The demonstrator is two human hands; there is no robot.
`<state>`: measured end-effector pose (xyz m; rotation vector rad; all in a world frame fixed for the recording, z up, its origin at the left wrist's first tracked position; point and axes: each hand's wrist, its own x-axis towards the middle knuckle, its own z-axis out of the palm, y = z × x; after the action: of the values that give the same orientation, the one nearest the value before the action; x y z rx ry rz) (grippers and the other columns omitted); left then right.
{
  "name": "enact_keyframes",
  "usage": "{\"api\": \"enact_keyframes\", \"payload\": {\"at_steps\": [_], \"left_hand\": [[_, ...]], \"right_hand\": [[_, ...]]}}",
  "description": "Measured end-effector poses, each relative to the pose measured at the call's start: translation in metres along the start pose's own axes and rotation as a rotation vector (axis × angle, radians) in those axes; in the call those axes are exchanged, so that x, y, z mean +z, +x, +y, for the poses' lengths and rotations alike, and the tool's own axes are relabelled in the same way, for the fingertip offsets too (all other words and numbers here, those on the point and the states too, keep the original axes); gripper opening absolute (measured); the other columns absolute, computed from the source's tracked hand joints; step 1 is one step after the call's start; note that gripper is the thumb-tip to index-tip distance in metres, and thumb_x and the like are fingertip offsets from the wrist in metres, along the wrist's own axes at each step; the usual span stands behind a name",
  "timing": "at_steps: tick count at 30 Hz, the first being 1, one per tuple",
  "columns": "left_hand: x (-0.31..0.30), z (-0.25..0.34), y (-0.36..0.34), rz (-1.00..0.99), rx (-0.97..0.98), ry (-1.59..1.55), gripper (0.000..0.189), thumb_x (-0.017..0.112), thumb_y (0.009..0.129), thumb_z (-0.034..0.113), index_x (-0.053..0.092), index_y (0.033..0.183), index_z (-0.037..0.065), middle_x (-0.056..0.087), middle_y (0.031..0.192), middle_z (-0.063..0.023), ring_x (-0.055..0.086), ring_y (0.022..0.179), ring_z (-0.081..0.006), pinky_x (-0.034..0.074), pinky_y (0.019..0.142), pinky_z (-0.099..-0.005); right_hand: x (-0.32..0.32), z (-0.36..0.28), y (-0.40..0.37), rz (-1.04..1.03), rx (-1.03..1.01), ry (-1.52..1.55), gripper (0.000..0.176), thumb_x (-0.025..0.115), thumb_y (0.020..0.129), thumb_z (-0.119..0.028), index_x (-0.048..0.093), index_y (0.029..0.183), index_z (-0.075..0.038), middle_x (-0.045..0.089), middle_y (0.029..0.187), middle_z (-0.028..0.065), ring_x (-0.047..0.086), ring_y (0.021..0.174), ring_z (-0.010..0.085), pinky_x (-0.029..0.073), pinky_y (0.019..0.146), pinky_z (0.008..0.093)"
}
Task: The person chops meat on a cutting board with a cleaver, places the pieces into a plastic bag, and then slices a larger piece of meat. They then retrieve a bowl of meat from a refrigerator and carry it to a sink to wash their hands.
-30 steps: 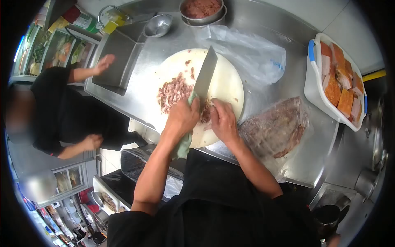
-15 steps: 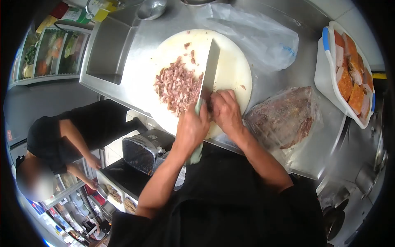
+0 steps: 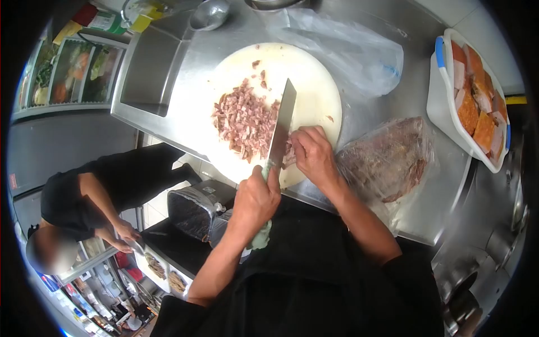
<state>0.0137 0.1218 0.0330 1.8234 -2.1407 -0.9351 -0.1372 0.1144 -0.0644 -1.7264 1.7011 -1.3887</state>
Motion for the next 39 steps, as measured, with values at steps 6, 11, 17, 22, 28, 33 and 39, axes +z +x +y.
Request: {"api": "enact_keyframes", "payload": {"at_steps": [6,11,17,22,28,33,39], "left_hand": [[0.027,0.013,0.082,0.175,0.123,-0.089,0.032,0.053,0.091,0.021,0.057,0.085,-0.011,0.055,0.062,-0.0352,0.058,0.061,-0.0501,0.049,0.054,-0.0522],[-0.009,0.033,0.081,-0.053,-0.112,-0.096,0.039,0.049,0.094,0.023,0.057,0.078,-0.012,0.057,0.06,-0.0313,0.061,0.057,-0.0451,0.05,0.053,-0.0492],[0.016,0.007,0.003,0.033,-0.007,-0.037,0.028,0.051,0.092,0.019,0.054,0.086,-0.008,0.055,0.063,-0.0348,0.058,0.063,-0.0518,0.047,0.055,-0.0531],[0.025,0.023,0.081,0.078,-0.031,-0.128,0.04,0.048,0.093,0.025,0.057,0.084,-0.013,0.057,0.068,-0.0359,0.06,0.07,-0.0506,0.049,0.061,-0.0521],[-0.013,0.038,0.061,-0.167,-0.155,-0.117,0.042,0.046,0.095,0.025,0.056,0.085,-0.014,0.058,0.06,-0.0313,0.063,0.051,-0.0389,0.051,0.05,-0.044],[0.021,0.011,-0.003,-0.009,-0.041,0.022,0.034,0.048,0.095,0.023,0.054,0.09,-0.01,0.058,0.067,-0.0332,0.061,0.063,-0.048,0.048,0.055,-0.0497],[0.027,0.026,0.081,0.11,-0.014,-0.084,0.032,0.047,0.093,0.021,0.057,0.085,-0.009,0.058,0.071,-0.0345,0.06,0.069,-0.0498,0.048,0.058,-0.0526]], "right_hand": [[0.002,0.003,0.001,-0.035,-0.022,-0.027,0.013,0.062,0.075,0.007,0.063,0.087,0.002,0.062,0.086,0.0147,0.056,0.082,0.0341,0.048,0.073,0.0401],[-0.014,0.005,0.005,-0.103,0.01,0.057,0.012,0.06,0.076,0.005,0.063,0.088,0.003,0.062,0.09,0.0149,0.057,0.088,0.0319,0.049,0.078,0.0387],[-0.006,0.006,0.002,-0.089,-0.003,0.063,0.013,0.06,0.075,0.007,0.062,0.087,0.002,0.063,0.089,0.0144,0.058,0.086,0.0324,0.049,0.077,0.0388],[-0.01,0.008,0.002,-0.146,-0.06,-0.006,0.016,0.06,0.071,0.007,0.062,0.086,0.003,0.062,0.089,0.0135,0.057,0.089,0.0308,0.049,0.078,0.0381],[-0.023,0.011,0.003,-0.137,-0.032,0.116,0.016,0.058,0.073,0.009,0.061,0.087,0.002,0.061,0.086,0.0136,0.056,0.084,0.0335,0.047,0.073,0.0397],[-0.018,0.011,-0.001,-0.174,-0.061,0.083,0.015,0.059,0.072,0.009,0.061,0.085,0.002,0.06,0.084,0.0134,0.055,0.085,0.0328,0.048,0.074,0.0383],[-0.018,0.012,-0.001,-0.212,-0.081,0.021,0.015,0.059,0.069,0.005,0.061,0.083,0.003,0.059,0.086,0.0127,0.055,0.089,0.0311,0.048,0.08,0.0364]]}}
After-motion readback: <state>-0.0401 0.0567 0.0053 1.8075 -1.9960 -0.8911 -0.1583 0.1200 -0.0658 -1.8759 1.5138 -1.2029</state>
